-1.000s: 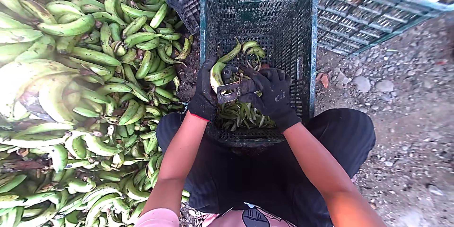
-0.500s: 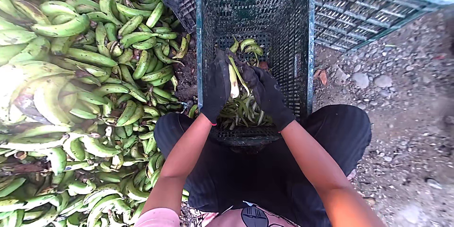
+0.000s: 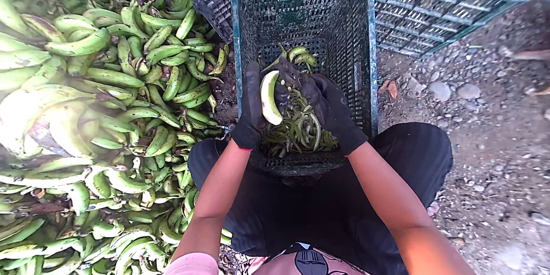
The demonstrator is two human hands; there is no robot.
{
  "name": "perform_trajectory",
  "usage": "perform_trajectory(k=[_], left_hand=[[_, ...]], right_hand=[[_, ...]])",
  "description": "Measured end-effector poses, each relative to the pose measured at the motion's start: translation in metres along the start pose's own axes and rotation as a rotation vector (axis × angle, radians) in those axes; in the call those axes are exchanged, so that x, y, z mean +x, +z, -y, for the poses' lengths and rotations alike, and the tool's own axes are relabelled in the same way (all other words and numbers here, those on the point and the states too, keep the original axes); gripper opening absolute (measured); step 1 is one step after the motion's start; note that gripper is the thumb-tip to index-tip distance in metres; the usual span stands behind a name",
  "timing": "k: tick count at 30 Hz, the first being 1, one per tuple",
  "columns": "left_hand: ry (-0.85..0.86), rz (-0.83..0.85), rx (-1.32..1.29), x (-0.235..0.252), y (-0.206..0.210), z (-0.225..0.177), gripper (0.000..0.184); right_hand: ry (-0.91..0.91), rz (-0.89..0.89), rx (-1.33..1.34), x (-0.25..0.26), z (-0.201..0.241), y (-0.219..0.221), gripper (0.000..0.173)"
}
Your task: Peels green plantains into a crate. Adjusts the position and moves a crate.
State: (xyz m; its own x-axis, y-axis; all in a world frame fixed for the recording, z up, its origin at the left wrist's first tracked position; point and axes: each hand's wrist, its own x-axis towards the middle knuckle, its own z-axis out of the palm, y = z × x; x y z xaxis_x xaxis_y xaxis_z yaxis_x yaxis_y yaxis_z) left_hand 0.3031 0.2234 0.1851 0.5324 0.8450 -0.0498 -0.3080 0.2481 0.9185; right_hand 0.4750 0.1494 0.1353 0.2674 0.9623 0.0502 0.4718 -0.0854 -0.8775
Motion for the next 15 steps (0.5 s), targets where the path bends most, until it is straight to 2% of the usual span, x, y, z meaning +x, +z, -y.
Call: perform_trajectory(k=[1,4,8,11,15], left_hand=[[-0.037,0.013,-0.045,0.000,-0.003,-0.003,0.068],[-0.059,-0.003,0.072,0.000,-0.015,-0.009,0.059],[0.052,-0.099,0.123,0.002,-0.021,-0.014,0.051],[0.090,-0.113,0.264,0.002,-0.023,-0.011,0.052],[0.110,-0.174,0.408,0.001,-0.015,-0.006,0.056]], right_hand=[[-0.033,0.008,-0.088,-0.001,0.001,-0.002,0.078],[-0.211,0.011,-0.275,-0.007,0.005,-0.004,0.085],[-0.451,-0.053,-0.391,-0.012,0.003,0.001,0.089],[-0.402,0.004,-0.417,-0.013,0.006,0.004,0.088],[-0.159,0.110,-0.322,-0.010,0.011,0.011,0.077]])
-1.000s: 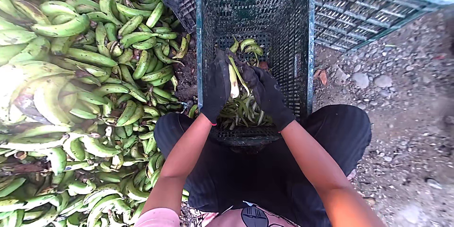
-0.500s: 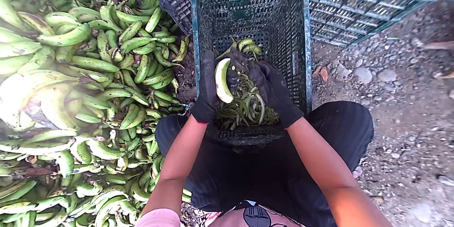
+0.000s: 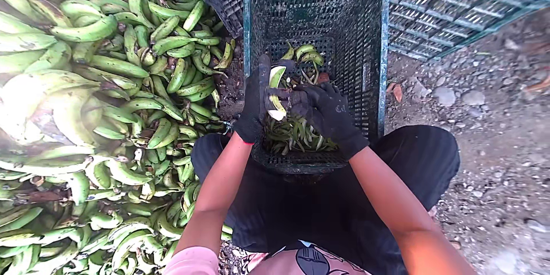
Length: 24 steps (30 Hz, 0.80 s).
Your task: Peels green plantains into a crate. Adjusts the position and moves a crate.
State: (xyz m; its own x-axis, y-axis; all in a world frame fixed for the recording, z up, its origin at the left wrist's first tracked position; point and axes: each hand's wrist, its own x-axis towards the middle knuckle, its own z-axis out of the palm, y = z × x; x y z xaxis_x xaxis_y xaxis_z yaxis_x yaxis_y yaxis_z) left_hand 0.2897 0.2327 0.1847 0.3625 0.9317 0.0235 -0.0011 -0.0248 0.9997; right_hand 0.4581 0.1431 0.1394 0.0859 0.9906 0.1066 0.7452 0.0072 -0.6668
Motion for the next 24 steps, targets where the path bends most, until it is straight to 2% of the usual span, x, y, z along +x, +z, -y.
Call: perform_trajectory(k=[4,7,10,13,14,16,20,21,22,23,24], left_hand=[[-0.004,-0.001,-0.008,-0.001,0.008,0.006,0.058],[-0.091,-0.047,-0.067,-0.001,0.015,0.008,0.051],[-0.096,0.003,-0.156,-0.002,0.014,0.008,0.046],[-0.062,0.092,-0.177,-0.006,0.009,0.000,0.060],[-0.075,0.067,-0.153,-0.005,0.007,-0.001,0.062],[-0.078,0.033,-0.070,0.000,-0.005,0.000,0.061],[0.002,-0.131,0.274,0.009,-0.028,-0.004,0.047],[0.007,-0.170,0.341,0.011,-0.034,-0.004,0.047],[0.011,-0.211,0.358,0.013,-0.038,-0.003,0.047],[0.006,-0.246,0.350,0.014,-0.040,-0.004,0.048],[-0.006,-0.276,0.323,0.013,-0.042,-0.006,0.048]], right_hand=[[0.202,-0.008,0.175,0.011,-0.002,0.007,0.066],[0.219,-0.048,0.247,0.018,-0.014,0.011,0.061],[0.264,-0.053,0.308,0.018,-0.020,0.008,0.060],[0.441,-0.064,0.427,0.019,-0.038,0.000,0.057],[0.466,-0.083,0.439,0.018,-0.040,-0.006,0.058],[0.396,-0.147,0.462,0.014,-0.033,-0.023,0.057],[-0.001,-0.439,0.536,0.016,-0.028,-0.033,0.060],[-0.013,-0.463,0.458,0.018,-0.028,-0.030,0.058],[0.081,-0.391,0.304,0.016,-0.028,-0.027,0.055],[0.214,-0.203,0.099,0.009,-0.028,-0.025,0.058],[0.357,0.065,-0.045,0.000,-0.029,-0.023,0.065]])
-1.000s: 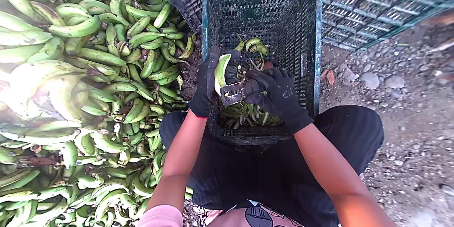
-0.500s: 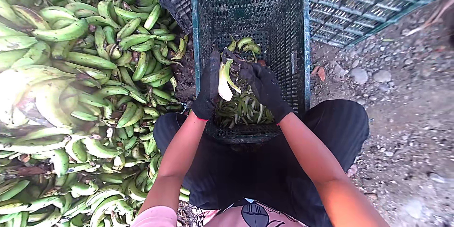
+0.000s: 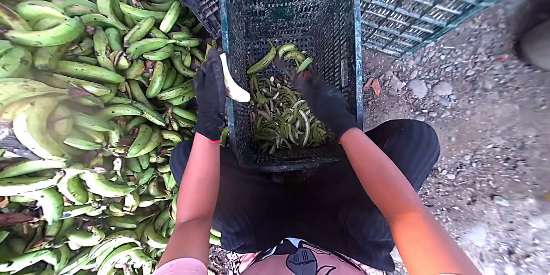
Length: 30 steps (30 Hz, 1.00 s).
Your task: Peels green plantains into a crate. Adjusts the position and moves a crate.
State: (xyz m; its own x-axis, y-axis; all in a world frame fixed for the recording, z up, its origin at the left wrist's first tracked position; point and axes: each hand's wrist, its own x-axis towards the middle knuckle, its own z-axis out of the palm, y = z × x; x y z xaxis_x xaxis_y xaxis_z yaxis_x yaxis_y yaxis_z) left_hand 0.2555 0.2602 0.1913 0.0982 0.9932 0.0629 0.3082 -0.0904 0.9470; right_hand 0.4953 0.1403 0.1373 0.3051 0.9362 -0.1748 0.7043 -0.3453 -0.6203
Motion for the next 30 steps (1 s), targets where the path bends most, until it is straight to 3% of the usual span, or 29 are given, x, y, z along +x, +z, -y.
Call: perform_trajectory(k=[2,4,6,10,13,15,18,22,23,26,30], left_hand=[[-0.026,-0.034,0.003,-0.003,-0.004,-0.005,0.047],[-0.044,-0.035,0.120,-0.004,-0.010,-0.008,0.050],[-0.064,0.082,0.270,-0.010,-0.018,-0.006,0.050],[-0.068,0.588,0.582,-0.020,-0.016,0.014,0.047],[-0.131,1.024,0.746,-0.020,0.012,0.021,0.045],[-0.140,1.135,0.799,-0.014,0.039,0.006,0.046],[-0.083,0.974,0.481,0.011,0.095,-0.037,0.048],[-0.133,0.861,-0.377,0.054,0.180,-0.135,0.058],[-0.171,0.829,-0.479,0.057,0.195,-0.152,0.061],[-0.146,0.850,-0.237,0.056,0.211,-0.152,0.068],[-0.075,0.840,0.048,0.059,0.140,-0.092,0.069]], right_hand=[[0.248,0.461,-0.216,-0.014,-0.010,0.005,0.074],[0.363,0.678,-0.352,-0.024,-0.012,0.012,0.076],[0.321,0.722,-0.310,-0.032,-0.012,0.011,0.079],[0.234,0.664,-0.198,-0.037,-0.019,0.011,0.079],[0.236,0.690,-0.281,-0.052,-0.015,0.007,0.077],[0.239,0.714,-0.288,-0.057,-0.016,0.003,0.074],[0.206,0.742,-0.261,-0.056,-0.022,0.003,0.076],[0.188,0.728,-0.234,-0.056,-0.024,0.003,0.073],[0.196,0.728,-0.230,-0.057,-0.021,0.001,0.073],[0.219,0.732,-0.231,-0.056,-0.017,-0.002,0.074],[0.177,0.745,-0.252,-0.050,-0.017,0.008,0.076]])
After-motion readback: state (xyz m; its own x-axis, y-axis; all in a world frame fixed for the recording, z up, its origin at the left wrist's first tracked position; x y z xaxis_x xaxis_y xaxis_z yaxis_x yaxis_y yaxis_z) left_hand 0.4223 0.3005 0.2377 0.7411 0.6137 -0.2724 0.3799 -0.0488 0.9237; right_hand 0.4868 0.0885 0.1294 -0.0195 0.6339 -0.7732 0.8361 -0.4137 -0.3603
